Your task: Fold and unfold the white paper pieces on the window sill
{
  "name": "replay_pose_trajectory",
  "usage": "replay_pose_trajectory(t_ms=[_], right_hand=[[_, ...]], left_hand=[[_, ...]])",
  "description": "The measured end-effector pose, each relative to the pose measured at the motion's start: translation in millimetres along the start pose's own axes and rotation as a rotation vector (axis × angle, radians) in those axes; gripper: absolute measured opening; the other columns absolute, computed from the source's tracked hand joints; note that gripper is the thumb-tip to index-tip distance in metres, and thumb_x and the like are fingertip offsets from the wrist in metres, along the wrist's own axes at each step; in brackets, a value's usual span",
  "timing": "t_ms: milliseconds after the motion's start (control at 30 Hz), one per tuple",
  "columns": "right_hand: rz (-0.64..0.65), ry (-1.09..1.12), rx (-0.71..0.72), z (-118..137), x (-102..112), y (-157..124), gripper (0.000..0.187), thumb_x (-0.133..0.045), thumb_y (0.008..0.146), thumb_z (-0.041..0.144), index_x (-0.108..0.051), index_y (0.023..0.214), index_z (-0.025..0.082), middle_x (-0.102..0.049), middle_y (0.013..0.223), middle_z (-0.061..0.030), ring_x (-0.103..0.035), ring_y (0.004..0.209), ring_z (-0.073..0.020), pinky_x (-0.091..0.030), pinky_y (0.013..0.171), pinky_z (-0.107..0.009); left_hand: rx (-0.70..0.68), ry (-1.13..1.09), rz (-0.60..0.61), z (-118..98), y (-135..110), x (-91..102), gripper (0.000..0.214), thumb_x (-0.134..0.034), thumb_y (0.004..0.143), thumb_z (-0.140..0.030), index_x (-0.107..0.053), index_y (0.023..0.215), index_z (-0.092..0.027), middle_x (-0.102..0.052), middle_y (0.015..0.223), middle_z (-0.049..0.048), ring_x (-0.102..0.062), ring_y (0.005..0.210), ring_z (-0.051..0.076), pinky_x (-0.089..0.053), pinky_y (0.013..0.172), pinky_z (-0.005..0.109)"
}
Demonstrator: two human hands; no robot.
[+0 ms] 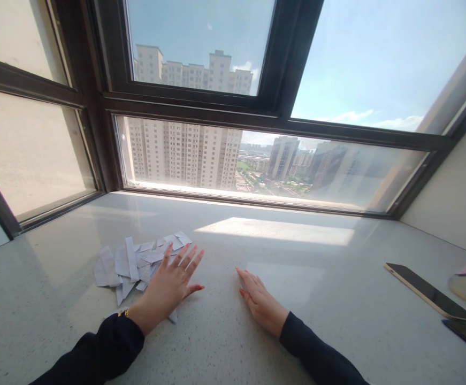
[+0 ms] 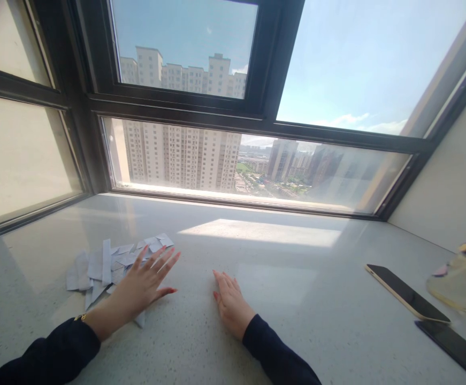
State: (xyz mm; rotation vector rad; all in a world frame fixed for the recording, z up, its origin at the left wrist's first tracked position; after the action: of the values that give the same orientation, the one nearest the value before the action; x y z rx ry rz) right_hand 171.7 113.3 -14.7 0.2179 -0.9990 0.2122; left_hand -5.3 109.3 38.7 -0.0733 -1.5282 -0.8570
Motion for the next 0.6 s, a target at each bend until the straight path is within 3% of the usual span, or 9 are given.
replay_pose_trajectory(t_ms=[67, 167, 267, 333, 400, 467, 600], right_hand=[[-0.05, 0.016, -0.005, 5, 4, 6, 0.046, -0.034, 0.076, 0.012, -0.038, 0.121, 0.009, -0.044, 0.123, -0.0149, -0.034, 0.118, -0.023, -0.023, 0.099, -0.043], [-0.081, 0.037, 0.014, 17, 7, 21, 0.044, -0.036, 0.075, 0.011, -0.04, 0.119, 0.009, -0.047, 0.12, -0.0152, -0.037, 0.115, -0.0232, -0.027, 0.097, -0.041], [-0.069, 0.056, 0.041, 33, 1, 37, 0.043, -0.038, 0.074, 0.009, -0.043, 0.116, 0.007, -0.049, 0.116, -0.0168, -0.039, 0.111, -0.0241, -0.027, 0.096, -0.04], [-0.056, 0.077, 0.076, 47, -6, 43, 0.044, -0.039, 0.072, 0.007, -0.043, 0.115, 0.009, -0.05, 0.115, -0.0159, -0.04, 0.111, -0.0239, -0.027, 0.096, -0.04], [-0.042, 0.105, 0.118, 61, -13, 44, 0.046, -0.039, 0.07, 0.005, -0.044, 0.115, 0.011, -0.05, 0.116, -0.0135, -0.039, 0.111, -0.0231, -0.026, 0.096, -0.04], [-0.032, 0.141, 0.157, 70, -18, 41, 0.048, -0.04, 0.068, 0.004, -0.045, 0.115, 0.012, -0.049, 0.116, -0.0122, -0.037, 0.113, -0.0227, -0.026, 0.097, -0.039], [-0.046, 0.274, 0.164, 66, -20, 27, 0.049, -0.039, 0.067, 0.003, -0.047, 0.113, 0.017, -0.049, 0.117, -0.0103, -0.037, 0.113, -0.0243, -0.025, 0.099, -0.04]], left_hand=[[0.017, -0.087, 0.038, -25, 6, 13.1, 0.04, -0.036, 0.083, -0.042, -0.046, 0.112, -0.017, -0.054, 0.109, 0.0099, -0.046, 0.099, 0.024, -0.031, 0.084, 0.04], [-0.14, -0.261, 0.016, -84, 9, 36.7, 0.027, -0.037, 0.083, -0.038, -0.051, 0.097, -0.02, -0.058, 0.092, 0.004, -0.051, 0.083, 0.019, -0.037, 0.073, 0.032], [-0.515, -0.327, -0.176, -148, 3, 57.2, 0.039, -0.039, 0.081, -0.044, -0.042, 0.113, -0.022, -0.051, 0.114, 0.0047, -0.043, 0.102, 0.02, -0.033, 0.082, 0.032], [-0.602, -0.295, -0.322, -172, 1, 58.7, 0.033, -0.034, 0.086, -0.031, -0.039, 0.117, -0.024, -0.042, 0.127, 0.0021, -0.034, 0.114, 0.02, -0.028, 0.088, 0.032], [-0.663, -0.278, -0.328, -186, 3, 48.6, 0.032, -0.032, 0.086, -0.03, -0.041, 0.116, -0.024, -0.045, 0.124, 0.0026, -0.034, 0.114, 0.02, -0.026, 0.092, 0.035], [-0.682, -0.286, -0.261, -190, 8, 37.6, 0.031, -0.033, 0.086, -0.031, -0.043, 0.114, -0.022, -0.053, 0.113, 0.0045, -0.042, 0.106, 0.02, -0.021, 0.095, 0.039], [-0.625, -0.292, -0.059, -165, 14, 30.8, 0.049, -0.04, 0.079, -0.045, -0.039, 0.117, -0.015, -0.054, 0.108, 0.0091, -0.043, 0.103, 0.022, -0.017, 0.096, 0.042]])
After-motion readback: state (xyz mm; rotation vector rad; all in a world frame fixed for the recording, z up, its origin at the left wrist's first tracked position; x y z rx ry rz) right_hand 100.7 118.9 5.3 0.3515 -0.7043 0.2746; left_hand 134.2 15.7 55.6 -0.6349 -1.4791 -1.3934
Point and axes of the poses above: each hand's wrist, its own y-axis towards the middle knuckle, its own x-axis out of the back of the hand, z = x × y, the point moved 7 cm from there along y, towards the middle knuckle
